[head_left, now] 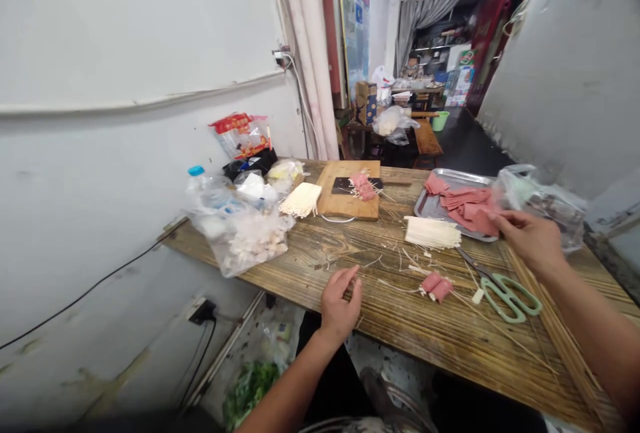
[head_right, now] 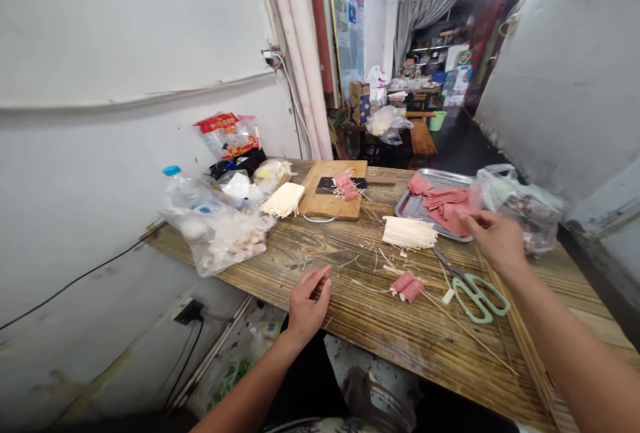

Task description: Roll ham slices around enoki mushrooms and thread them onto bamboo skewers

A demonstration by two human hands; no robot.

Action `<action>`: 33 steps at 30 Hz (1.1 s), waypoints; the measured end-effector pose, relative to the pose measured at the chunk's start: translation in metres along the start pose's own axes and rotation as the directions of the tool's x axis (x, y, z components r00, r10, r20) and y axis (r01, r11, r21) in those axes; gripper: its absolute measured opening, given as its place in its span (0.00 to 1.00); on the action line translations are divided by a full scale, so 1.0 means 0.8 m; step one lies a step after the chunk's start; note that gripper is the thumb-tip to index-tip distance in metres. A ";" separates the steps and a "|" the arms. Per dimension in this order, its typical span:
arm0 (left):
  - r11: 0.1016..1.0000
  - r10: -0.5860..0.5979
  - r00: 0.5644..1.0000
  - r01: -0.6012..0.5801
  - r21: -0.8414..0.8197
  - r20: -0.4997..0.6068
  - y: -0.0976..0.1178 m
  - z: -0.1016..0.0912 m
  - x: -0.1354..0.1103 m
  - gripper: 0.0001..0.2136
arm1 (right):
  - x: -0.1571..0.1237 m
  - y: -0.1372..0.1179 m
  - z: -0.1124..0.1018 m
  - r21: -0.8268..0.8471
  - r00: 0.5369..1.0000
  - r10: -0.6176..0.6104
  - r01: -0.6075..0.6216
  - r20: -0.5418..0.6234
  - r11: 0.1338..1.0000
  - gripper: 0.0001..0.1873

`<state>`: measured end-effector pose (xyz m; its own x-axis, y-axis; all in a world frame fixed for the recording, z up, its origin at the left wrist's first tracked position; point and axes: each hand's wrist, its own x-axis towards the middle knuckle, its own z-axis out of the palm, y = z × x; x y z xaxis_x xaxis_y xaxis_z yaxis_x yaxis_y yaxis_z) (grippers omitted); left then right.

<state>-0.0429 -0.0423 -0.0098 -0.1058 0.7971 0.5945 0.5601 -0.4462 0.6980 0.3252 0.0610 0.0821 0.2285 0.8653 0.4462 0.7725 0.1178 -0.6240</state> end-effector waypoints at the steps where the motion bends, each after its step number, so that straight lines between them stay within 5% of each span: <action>1: 0.999 -0.032 0.999 0.031 -0.020 -0.017 0.001 0.000 0.001 0.12 | -0.007 -0.025 0.001 0.017 0.998 0.059 -0.059 -0.033 0.998 0.22; 5: 0.986 -0.160 0.982 0.154 -0.066 -0.104 -0.002 -0.004 0.003 0.12 | -0.040 -0.112 0.026 0.118 0.982 -0.056 0.035 0.181 0.992 0.19; 9: 0.964 -0.250 0.957 0.232 -0.129 -0.145 -0.011 -0.004 0.003 0.13 | -0.062 -0.160 0.082 0.133 0.872 -0.190 0.145 0.452 0.980 0.13; 14: 0.937 -0.311 0.938 0.276 -0.213 -0.154 -0.020 -0.002 0.002 0.13 | -0.085 -0.203 0.132 0.054 0.817 -0.392 0.409 0.423 0.911 0.13; 18: 0.941 -0.303 0.937 0.265 -0.211 -0.174 -0.018 -0.004 0.002 0.13 | -0.137 -0.225 0.144 -0.074 0.643 -0.587 0.703 0.491 0.707 0.16; 22: 0.948 -0.290 0.941 0.257 -0.189 -0.174 -0.019 -0.005 0.001 0.13 | -0.171 -0.212 0.141 0.042 0.488 -0.621 0.765 0.614 0.643 0.18; 24: 0.951 -0.282 0.944 0.250 -0.184 -0.174 -0.020 -0.004 0.001 0.13 | -0.156 -0.189 0.135 -0.002 0.544 -0.570 0.725 0.616 0.689 0.21; 27: 0.959 -0.260 0.950 0.232 -0.165 -0.173 -0.021 -0.003 0.001 0.13 | -0.106 -0.141 0.127 -0.255 0.753 -0.469 0.619 0.461 0.743 0.19; 28: 0.961 -0.253 0.952 0.226 -0.157 -0.173 -0.020 -0.003 0.001 0.13 | -0.089 -0.125 0.125 -0.337 0.787 -0.455 0.599 0.416 0.726 0.18; 33: 0.971 -0.225 0.960 0.208 -0.115 -0.165 -0.016 -0.004 0.002 0.13 | -0.056 -0.081 0.132 -0.437 0.725 -0.496 0.686 0.478 0.582 0.13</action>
<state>-0.0528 -0.0363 -0.0168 -0.3635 0.7986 0.4797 0.4278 -0.3143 0.8475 0.2025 0.0663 0.0348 -0.5007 0.8017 0.3264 0.8650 0.4493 0.2233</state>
